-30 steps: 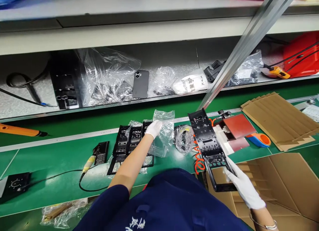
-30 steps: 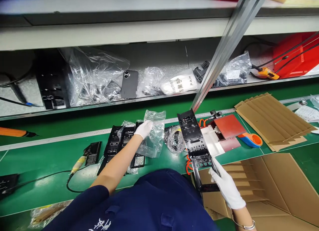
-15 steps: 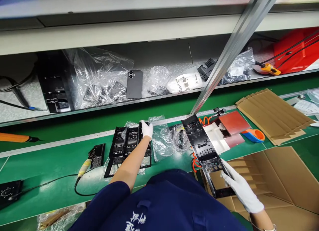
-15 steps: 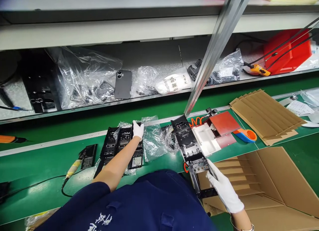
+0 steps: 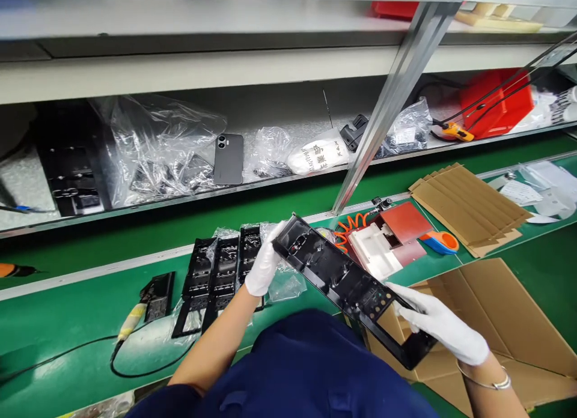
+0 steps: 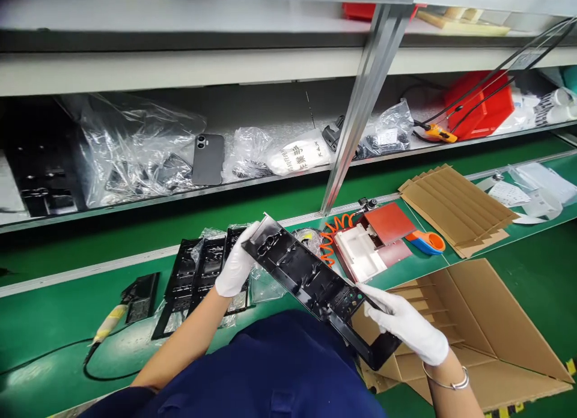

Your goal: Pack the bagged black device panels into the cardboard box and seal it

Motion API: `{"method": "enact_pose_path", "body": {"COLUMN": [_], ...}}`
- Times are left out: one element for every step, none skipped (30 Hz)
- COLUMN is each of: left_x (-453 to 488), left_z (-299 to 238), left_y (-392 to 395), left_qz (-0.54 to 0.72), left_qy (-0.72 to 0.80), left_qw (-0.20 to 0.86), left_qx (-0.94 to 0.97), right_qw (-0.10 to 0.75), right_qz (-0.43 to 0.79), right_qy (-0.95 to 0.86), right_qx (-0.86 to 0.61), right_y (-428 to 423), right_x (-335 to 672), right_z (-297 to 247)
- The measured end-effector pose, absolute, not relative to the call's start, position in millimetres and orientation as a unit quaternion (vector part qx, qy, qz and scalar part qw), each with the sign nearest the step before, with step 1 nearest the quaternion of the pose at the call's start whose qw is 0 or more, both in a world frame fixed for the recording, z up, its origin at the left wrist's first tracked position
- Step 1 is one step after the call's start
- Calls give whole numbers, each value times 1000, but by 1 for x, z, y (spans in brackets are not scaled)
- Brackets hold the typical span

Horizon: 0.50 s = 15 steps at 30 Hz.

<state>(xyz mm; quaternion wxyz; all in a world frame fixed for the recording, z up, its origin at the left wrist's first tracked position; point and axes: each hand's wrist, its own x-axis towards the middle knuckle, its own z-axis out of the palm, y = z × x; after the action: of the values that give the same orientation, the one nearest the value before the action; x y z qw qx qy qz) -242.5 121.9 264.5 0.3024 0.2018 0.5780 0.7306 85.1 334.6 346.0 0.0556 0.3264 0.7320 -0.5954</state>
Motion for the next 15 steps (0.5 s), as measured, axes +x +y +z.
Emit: {"method": "enact_pose_path", "body": {"left_x": [-243,-241,-239,-235,-232,-228,-225,-223,-222,-221,-221,-221,-221,-220,-219], "left_z": [281,295,306,314,320,325,328,331,333,335,337,339,341,343,346], "left_y": [117,111,105,99,94,89,85,81,77,73,69,65,61,57,53], "left_qz": [742,747,747,744,742,741,741,741,743,747,751,756,760,763,766], "left_qy": [568,566,572,582,592,601,608,613,618,620,621,619,616,614,612], "left_qw": [289,283,275,268,259,249,239,230,220,208,199,191,187,184,181], "left_qx": [208,206,200,191,180,169,158,147,134,120,108,97,87,80,77], "right_qw": [62,72,83,95,103,102,93,78,59,37,11,-19,-50,-82,-112], "right_qz": [-605,-617,-631,-648,-667,-685,-701,-713,-719,-719,-716,-711,-703,-692,-677], "right_qy": [726,716,703,686,668,651,638,629,624,623,625,626,629,633,638], "right_qx": [321,319,318,317,314,309,304,300,301,304,311,320,329,338,349], "right_y": [336,336,336,336,335,333,331,329,326,323,320,316,313,310,308], "right_x": [84,84,84,84,84,84,84,84,84,85,85,85,86,85,85], "right_z": [347,347,346,344,342,340,338,336,333,330,328,325,323,322,321]}}
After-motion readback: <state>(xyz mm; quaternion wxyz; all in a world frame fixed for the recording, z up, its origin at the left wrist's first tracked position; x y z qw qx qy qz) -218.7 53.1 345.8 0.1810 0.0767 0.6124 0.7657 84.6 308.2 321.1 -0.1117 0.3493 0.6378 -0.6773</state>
